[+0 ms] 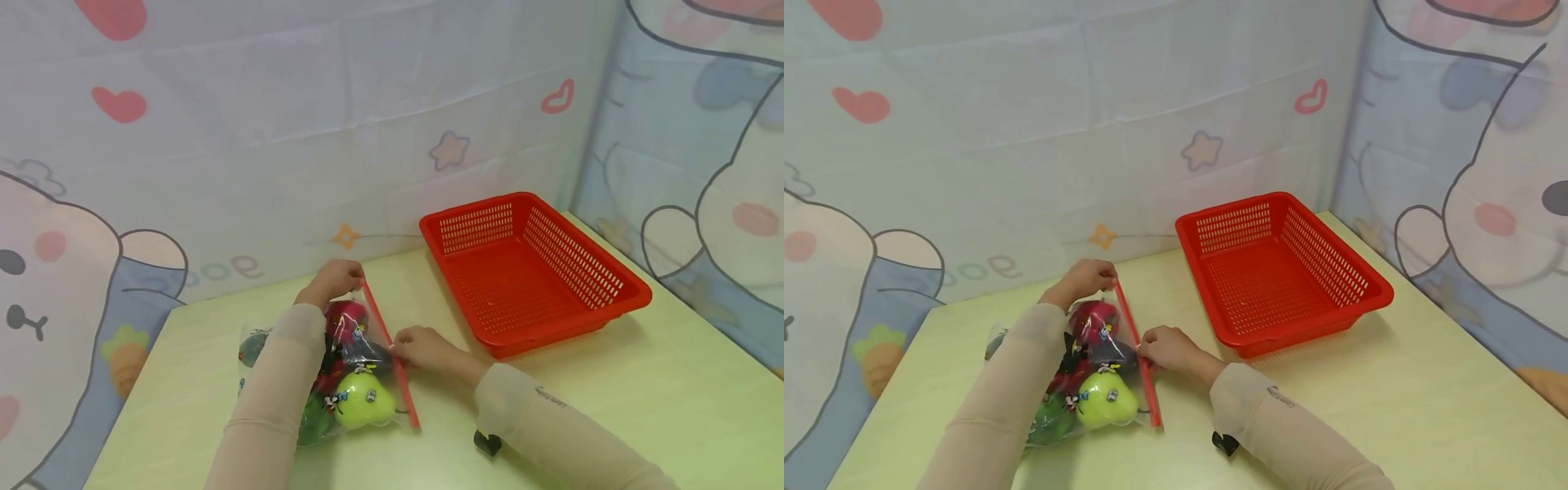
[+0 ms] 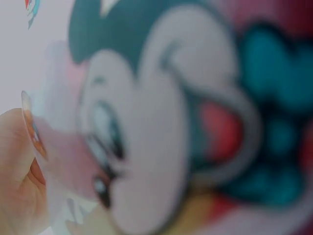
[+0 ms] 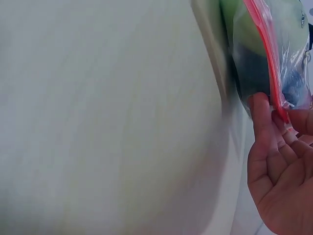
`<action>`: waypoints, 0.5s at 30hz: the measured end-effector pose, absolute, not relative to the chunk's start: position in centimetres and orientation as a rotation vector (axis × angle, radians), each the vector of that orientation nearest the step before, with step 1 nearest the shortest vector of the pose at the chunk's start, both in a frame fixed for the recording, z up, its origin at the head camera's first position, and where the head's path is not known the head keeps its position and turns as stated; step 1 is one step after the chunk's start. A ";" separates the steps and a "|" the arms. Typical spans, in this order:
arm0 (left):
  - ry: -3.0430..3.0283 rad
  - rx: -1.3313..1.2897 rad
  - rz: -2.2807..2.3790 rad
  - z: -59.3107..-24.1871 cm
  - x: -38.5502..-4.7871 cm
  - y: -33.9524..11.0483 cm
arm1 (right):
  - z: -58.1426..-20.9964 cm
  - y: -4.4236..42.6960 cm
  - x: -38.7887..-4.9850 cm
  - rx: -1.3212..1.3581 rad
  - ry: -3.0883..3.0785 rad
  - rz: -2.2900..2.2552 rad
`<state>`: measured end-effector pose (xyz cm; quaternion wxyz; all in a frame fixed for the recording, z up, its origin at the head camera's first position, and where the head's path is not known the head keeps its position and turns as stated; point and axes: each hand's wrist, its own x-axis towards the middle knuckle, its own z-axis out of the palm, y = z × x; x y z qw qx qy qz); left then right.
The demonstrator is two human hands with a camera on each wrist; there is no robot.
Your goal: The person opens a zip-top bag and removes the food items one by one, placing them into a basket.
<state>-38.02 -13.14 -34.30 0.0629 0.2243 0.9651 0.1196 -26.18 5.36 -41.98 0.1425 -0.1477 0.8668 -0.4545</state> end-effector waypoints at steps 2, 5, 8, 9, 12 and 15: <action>2.919 0.673 0.369 -34.4 -38.1 -13.3 | -42.1 5.6 -25.7 -0.446 2.494 -1.279; 2.937 0.658 0.355 -34.4 -38.3 -13.6 | -42.4 6.0 -24.7 -0.471 2.439 -1.261; 2.961 0.647 0.333 -34.5 -38.5 -14.0 | -42.7 6.4 -23.3 -0.489 2.347 -1.288; 2.967 0.646 0.328 -34.5 -38.5 -14.1 | -42.8 6.5 -22.9 -0.493 2.318 -1.297; 2.977 0.647 0.324 -34.6 -38.6 -14.3 | -42.8 6.9 -21.6 -0.505 2.238 -1.325; 2.981 0.643 0.328 -34.7 -38.7 -14.3 | -42.8 7.2 -20.6 -0.525 2.211 -1.323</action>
